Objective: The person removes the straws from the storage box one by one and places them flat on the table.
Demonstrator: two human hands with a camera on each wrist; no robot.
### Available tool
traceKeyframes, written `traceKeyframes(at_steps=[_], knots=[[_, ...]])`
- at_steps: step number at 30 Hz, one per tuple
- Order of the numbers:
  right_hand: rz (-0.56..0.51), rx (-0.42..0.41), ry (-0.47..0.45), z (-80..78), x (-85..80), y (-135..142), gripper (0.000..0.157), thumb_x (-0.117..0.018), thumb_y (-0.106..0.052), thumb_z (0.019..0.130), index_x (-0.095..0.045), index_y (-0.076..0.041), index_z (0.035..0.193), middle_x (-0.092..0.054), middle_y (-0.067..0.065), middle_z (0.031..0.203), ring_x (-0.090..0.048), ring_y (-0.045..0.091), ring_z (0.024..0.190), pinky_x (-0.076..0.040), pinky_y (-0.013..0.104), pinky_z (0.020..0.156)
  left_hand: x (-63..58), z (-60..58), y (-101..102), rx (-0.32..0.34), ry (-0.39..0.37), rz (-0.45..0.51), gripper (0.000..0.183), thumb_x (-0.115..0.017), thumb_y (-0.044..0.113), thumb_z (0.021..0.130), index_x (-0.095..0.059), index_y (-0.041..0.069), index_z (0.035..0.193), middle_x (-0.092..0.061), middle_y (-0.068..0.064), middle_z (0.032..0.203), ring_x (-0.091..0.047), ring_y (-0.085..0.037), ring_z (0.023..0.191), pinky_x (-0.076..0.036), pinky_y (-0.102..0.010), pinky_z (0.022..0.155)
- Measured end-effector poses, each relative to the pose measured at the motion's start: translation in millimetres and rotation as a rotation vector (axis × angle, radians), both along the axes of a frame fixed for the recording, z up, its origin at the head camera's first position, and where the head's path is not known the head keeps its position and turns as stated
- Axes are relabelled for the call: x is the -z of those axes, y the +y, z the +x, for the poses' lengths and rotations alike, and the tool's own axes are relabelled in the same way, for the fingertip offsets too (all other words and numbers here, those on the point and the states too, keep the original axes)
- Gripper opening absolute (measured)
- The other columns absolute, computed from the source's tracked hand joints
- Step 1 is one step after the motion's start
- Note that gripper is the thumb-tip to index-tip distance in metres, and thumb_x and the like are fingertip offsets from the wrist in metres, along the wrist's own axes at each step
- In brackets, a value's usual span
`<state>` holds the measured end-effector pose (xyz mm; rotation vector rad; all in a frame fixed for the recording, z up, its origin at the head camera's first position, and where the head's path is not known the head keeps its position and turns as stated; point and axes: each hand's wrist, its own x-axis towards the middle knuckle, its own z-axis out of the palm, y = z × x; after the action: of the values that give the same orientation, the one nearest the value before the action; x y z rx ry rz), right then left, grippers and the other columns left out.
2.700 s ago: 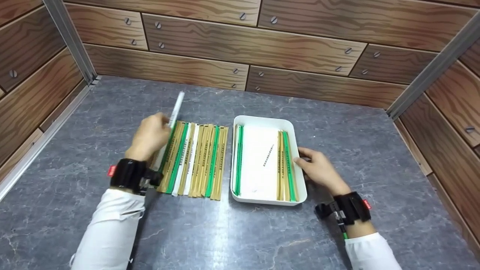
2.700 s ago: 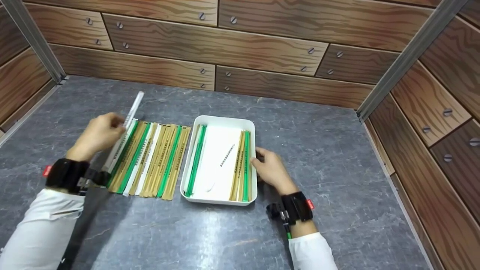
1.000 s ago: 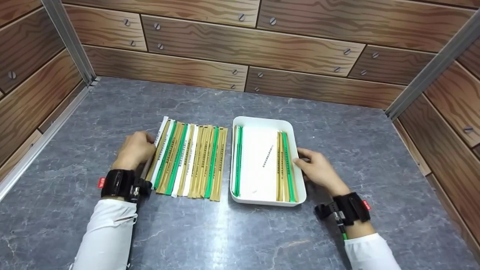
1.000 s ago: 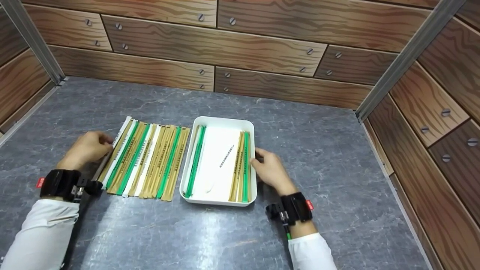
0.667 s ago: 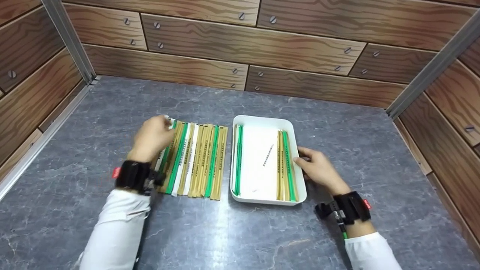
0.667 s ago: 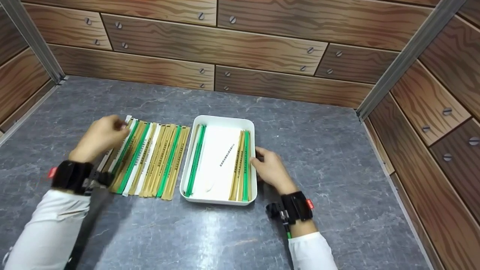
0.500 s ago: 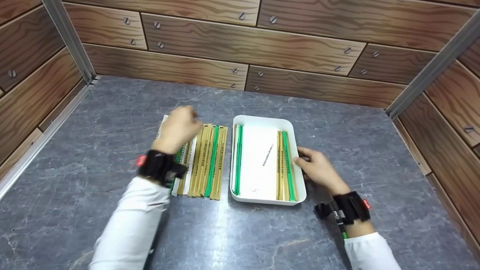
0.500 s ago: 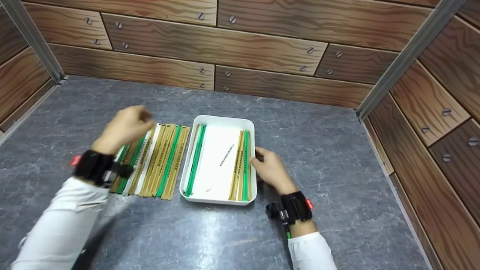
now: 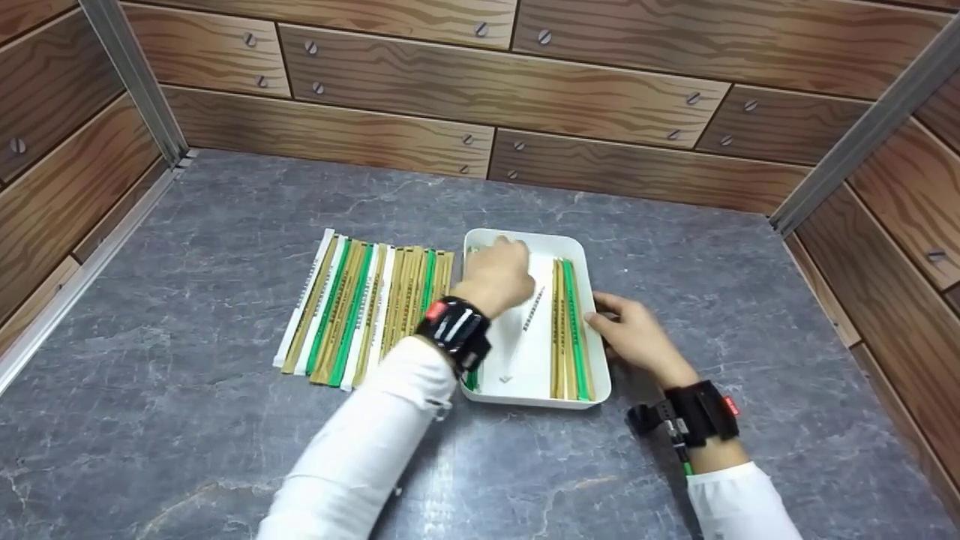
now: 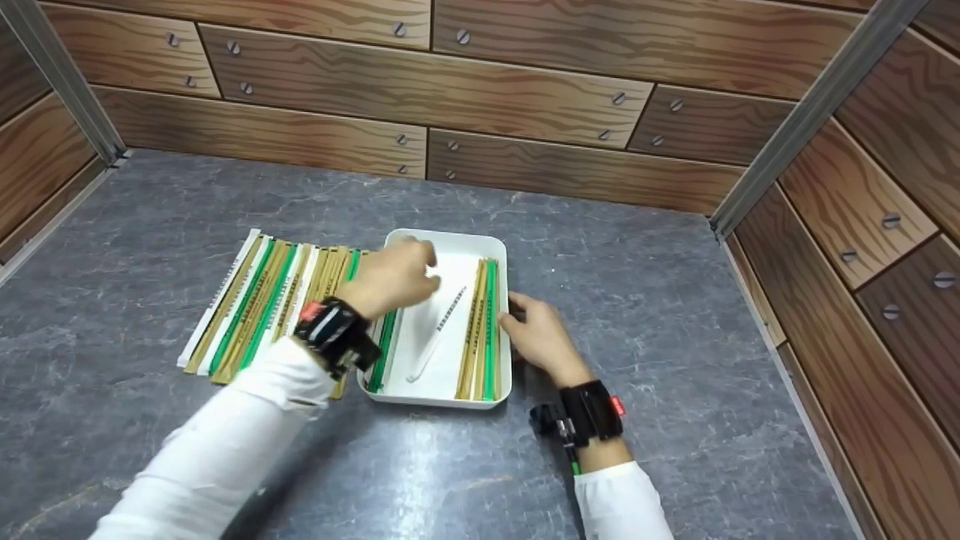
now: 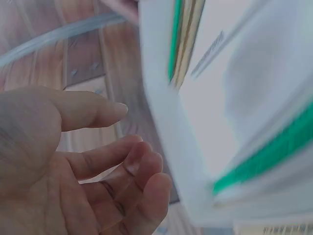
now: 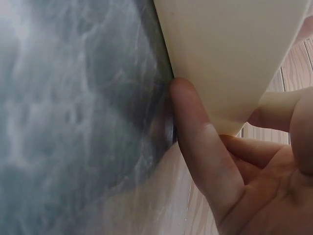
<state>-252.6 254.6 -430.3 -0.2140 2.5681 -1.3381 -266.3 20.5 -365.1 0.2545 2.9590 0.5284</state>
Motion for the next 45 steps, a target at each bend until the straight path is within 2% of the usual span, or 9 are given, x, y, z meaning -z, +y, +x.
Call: traceKeyframes(at_steps=[5,10,17,26,31,37,42,45], knots=[[-0.004,0.0,-0.005,-0.6,0.3,0,0.057,-0.056,-0.017,0.106,-0.039,0.005,0.156,-0.056,0.029,0.143,-0.071,0.023,0.097,-0.064,0.032,0.07,16.9,-1.6,25,0.02,-0.028,-0.061,0.027,-0.068,0.02,0.091,-0.073,0.009,0.116,-0.07,-0.012,0.121,-0.069,-0.028,0.106,-0.058,-0.046,0.09],[0.0,-0.004,0.01,-1.2,1.5,1,0.055,-0.056,-0.015,0.106,-0.04,0.006,0.155,-0.057,0.03,0.142,-0.071,0.023,0.097,-0.064,0.032,0.069,29.8,0.3,39,0.038,-0.049,-0.119,0.024,-0.069,0.018,0.092,-0.076,0.012,0.114,-0.074,-0.007,0.116,-0.071,-0.025,0.106,-0.059,-0.042,0.086],[-0.005,-0.009,0.014,-1.5,0.1,1,0.056,-0.056,-0.014,0.105,-0.04,0.007,0.155,-0.058,0.031,0.14,-0.071,0.024,0.097,-0.064,0.033,0.069,31.3,3.2,44,0.036,-0.035,-0.128,0.021,-0.062,0.01,0.097,-0.078,0.011,0.111,-0.076,-0.006,0.114,-0.073,-0.022,0.104,-0.062,-0.039,0.082],[-0.032,0.013,0.033,0.3,1.1,-2,0.053,-0.054,-0.01,0.104,-0.043,0.009,0.151,-0.059,0.031,0.136,-0.073,0.023,0.089,-0.063,0.033,0.064,33.1,4.9,37,0.036,-0.043,-0.099,0.019,-0.064,0.008,0.094,-0.077,0.005,0.108,-0.074,-0.009,0.117,-0.07,-0.022,0.108,-0.062,-0.036,0.086],[-0.028,0.017,0.056,-0.8,3.1,-3,0.052,-0.054,-0.008,0.102,-0.045,0.011,0.149,-0.061,0.033,0.132,-0.072,0.023,0.09,-0.064,0.033,0.065,27.1,3.6,34,0.013,-0.044,-0.052,0.022,-0.067,0.009,0.092,-0.074,0.002,0.111,-0.073,-0.011,0.117,-0.07,-0.024,0.108,-0.062,-0.037,0.086],[-0.013,0.022,0.066,-0.6,2.3,-4,0.051,-0.054,-0.007,0.101,-0.046,0.011,0.149,-0.063,0.032,0.13,-0.072,0.021,0.086,-0.063,0.032,0.064,10.6,4.7,26,0.0,-0.051,-0.009,0.038,-0.069,0.012,0.091,-0.06,-0.002,0.126,-0.069,-0.014,0.12,-0.068,-0.026,0.112,-0.059,-0.038,0.092],[-0.007,0.028,0.068,-0.1,1.7,-4,0.051,-0.055,-0.008,0.101,-0.047,0.01,0.149,-0.064,0.031,0.129,-0.071,0.02,0.086,-0.062,0.03,0.064,-3.9,7.5,16,0.031,-0.055,-0.012,0.029,-0.068,0.009,0.091,-0.063,0.002,0.118,-0.07,-0.012,0.112,-0.069,-0.025,0.102,-0.06,-0.038,0.087],[-0.006,0.03,0.064,0.0,1.7,-4,0.052,-0.055,-0.009,0.102,-0.046,0.011,0.149,-0.062,0.031,0.132,-0.071,0.02,0.087,-0.062,0.03,0.065,-13.1,8.9,9,0.021,-0.059,0.026,0.027,-0.069,0.008,0.09,-0.063,0.003,0.115,-0.07,-0.01,0.106,-0.068,-0.023,0.092,-0.061,-0.037,0.08]])
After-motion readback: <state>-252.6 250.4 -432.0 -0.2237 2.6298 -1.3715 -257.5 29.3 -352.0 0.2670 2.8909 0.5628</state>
